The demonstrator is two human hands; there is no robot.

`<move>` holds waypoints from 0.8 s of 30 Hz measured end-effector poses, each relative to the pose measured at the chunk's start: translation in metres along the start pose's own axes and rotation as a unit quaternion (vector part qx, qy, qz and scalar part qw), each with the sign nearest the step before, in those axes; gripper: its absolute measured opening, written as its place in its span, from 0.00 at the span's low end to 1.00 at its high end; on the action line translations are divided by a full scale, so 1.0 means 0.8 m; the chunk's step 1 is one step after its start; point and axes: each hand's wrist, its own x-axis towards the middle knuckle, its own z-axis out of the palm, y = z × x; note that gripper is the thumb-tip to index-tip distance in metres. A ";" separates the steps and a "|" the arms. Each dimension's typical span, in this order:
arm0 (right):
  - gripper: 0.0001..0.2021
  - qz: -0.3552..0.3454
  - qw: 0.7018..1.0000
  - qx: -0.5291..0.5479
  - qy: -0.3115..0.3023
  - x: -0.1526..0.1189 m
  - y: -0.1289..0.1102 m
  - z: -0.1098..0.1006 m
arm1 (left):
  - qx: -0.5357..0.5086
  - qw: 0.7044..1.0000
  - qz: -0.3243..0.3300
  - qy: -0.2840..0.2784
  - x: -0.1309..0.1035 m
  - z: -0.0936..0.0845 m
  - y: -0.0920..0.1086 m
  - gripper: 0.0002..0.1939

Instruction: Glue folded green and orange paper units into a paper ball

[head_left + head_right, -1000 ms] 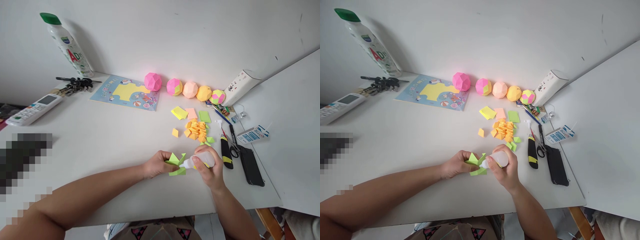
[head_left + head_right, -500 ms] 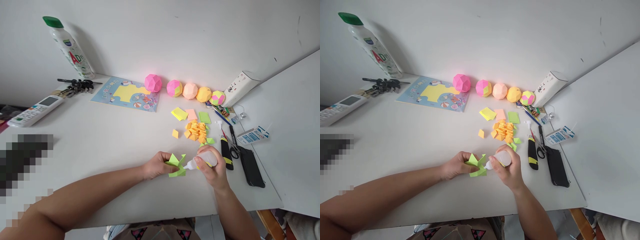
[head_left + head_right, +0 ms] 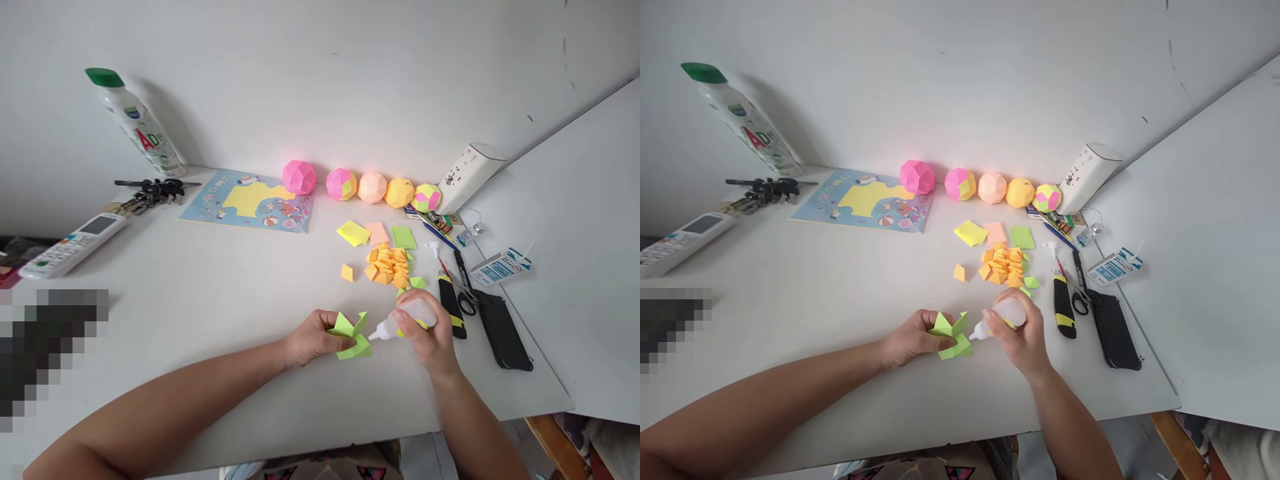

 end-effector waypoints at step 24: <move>0.22 0.094 0.985 0.144 -0.016 0.034 0.101 0.031 | -0.150 0.988 0.016 -0.009 0.006 -0.013 -0.017 0.11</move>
